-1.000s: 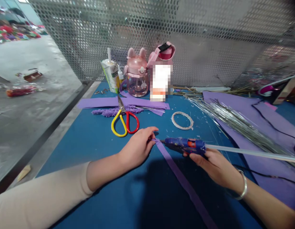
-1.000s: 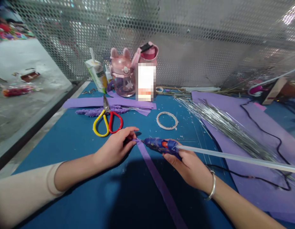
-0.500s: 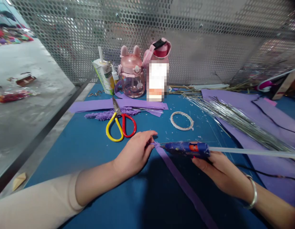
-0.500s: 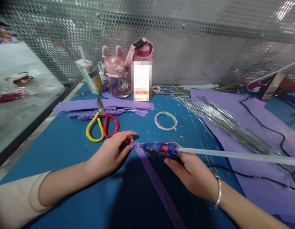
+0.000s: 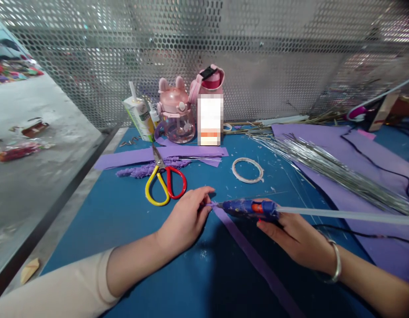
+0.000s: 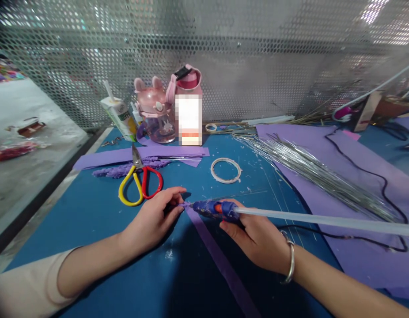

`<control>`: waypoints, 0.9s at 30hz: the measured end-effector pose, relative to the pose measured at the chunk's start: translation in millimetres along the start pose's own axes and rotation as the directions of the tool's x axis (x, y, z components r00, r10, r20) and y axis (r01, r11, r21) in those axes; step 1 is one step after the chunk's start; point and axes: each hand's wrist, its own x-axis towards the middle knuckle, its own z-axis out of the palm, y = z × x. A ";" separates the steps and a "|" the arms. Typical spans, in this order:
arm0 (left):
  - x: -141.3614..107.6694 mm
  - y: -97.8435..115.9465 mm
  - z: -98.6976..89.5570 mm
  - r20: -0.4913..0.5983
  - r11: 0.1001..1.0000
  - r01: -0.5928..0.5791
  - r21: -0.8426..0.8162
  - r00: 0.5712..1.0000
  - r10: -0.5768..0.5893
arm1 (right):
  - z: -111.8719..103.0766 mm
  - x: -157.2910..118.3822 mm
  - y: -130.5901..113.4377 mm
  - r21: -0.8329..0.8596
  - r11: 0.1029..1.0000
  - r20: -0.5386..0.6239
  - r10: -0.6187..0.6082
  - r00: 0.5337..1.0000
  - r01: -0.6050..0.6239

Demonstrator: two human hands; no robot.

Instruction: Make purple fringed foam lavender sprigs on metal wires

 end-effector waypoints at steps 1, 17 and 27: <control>0.0 -0.2 -0.1 -0.001 1.000 -0.003 0.001 1.000 0.003 | -1.7 -0.1 -0.5 0.001 1.000 0.006 -0.010 1.000 0.010; 0.4 -0.3 -0.2 0.001 1.000 -0.016 0.020 1.000 0.016 | -7.5 1.4 -8.4 -0.018 1.000 0.038 -0.024 0.999 0.025; -0.1 0.2 -1.9 0.011 1.000 -0.017 0.012 1.000 0.017 | -10.9 2.7 -4.6 -0.017 0.999 0.047 -0.032 0.998 0.033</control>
